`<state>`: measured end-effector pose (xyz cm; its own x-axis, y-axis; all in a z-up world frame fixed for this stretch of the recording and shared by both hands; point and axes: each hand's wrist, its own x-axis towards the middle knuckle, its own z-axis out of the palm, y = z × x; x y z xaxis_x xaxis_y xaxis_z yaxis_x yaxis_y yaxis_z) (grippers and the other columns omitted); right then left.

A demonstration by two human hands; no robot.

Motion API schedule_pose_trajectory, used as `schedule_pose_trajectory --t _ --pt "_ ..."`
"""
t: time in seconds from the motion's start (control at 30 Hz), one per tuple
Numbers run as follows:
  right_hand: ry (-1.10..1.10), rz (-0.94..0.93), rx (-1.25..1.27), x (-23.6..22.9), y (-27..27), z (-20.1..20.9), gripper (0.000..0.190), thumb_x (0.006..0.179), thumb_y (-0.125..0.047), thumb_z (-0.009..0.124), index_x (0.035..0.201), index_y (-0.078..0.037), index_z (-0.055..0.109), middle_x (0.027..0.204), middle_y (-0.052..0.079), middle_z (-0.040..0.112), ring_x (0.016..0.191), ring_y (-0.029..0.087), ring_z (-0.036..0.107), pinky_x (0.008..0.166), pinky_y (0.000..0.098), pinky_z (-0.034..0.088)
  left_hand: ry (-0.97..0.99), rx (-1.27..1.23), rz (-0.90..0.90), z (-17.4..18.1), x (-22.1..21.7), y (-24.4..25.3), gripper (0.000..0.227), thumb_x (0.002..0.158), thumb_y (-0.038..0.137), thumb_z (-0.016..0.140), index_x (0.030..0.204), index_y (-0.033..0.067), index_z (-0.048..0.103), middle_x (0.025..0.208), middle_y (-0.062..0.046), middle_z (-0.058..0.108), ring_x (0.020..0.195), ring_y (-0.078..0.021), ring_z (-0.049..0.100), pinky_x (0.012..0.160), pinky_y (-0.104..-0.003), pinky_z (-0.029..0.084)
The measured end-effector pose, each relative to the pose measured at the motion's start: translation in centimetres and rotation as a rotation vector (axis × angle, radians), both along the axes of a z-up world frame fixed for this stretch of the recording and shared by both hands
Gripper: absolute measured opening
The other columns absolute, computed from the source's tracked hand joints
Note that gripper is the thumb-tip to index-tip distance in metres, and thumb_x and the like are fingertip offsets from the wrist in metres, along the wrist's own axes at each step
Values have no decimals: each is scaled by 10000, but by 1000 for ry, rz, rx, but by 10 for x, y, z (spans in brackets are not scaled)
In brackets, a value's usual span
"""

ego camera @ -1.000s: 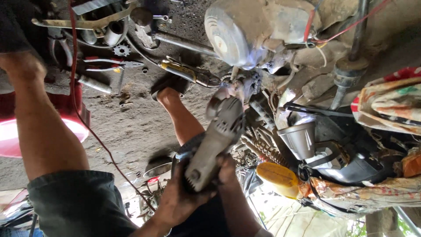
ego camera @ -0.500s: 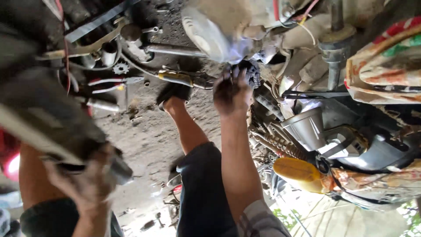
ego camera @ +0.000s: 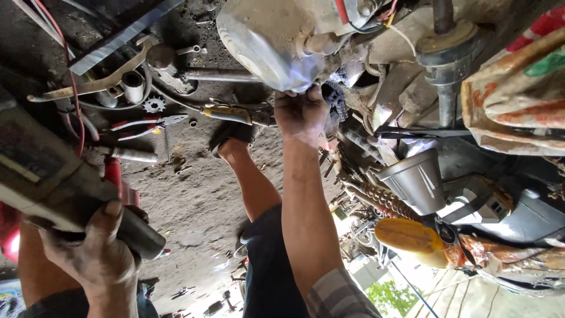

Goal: Grinding down welds on a motorcycle frame using an angle grinder and adjusting parts with a hammer.

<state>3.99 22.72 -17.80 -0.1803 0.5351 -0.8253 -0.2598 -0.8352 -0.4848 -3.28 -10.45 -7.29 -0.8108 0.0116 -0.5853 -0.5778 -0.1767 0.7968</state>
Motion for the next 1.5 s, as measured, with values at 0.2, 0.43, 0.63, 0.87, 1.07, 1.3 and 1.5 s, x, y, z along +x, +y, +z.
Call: schedule_pose_trajectory --t 0.2,0.43,0.63,0.87,1.07,1.3,1.5 --pt "159 170 -73 4 -1 -2 47 846 -126 752 816 -115 718 702 26 705 622 170 690 587 284 591 -308 -273 82 -6 15 -7 607 779 52 800 1339 108 574 1261 -49 654 1105 -193 653 990 -345 598" --pt "1 -111 -140 -8 -3 -1 371 1030 -205 461 717 -163 655 572 -22 614 492 141 634 486 257 548 -186 -212 -2 -8 14 -10 649 821 45 803 1394 63 498 1353 -77 571 1231 -243 576 999 -362 554" --pt "73 17 29 -4 -11 -4 171 845 -178 692 980 -85 742 884 85 755 861 265 741 776 368 649 -178 -216 -15 -9 8 -11 664 832 59 778 1426 35 482 1376 -111 556 1271 -272 557 1052 -399 533" --pt "-227 -102 117 -20 -14 4 252 950 -106 506 888 -77 748 802 99 743 785 273 750 684 381 637 -185 -236 -26 -10 2 -13 657 823 107 775 1411 20 495 1345 -103 554 1251 -253 544 1033 -386 516" --pt "-155 -19 221 -23 -28 4 142 869 -147 630 838 -52 732 733 79 735 717 238 748 633 344 647 -212 -237 -22 -11 5 -16 652 814 78 796 1395 23 505 1298 -89 575 1163 -217 558 965 -345 519" --pt "-286 51 292 -25 -33 9 263 924 -224 560 689 -133 634 623 17 649 592 165 646 554 315 575 -216 -208 -27 -13 9 -19 603 835 65 805 1358 68 505 1286 -75 587 1151 -201 568 980 -342 528" --pt "-314 -7 268 -25 -31 2 318 1013 -203 513 732 -131 645 600 6 621 529 153 621 517 299 527 -251 -179 8 -12 5 -14 603 835 95 805 1361 72 511 1263 -67 598 1137 -201 597 971 -337 549"
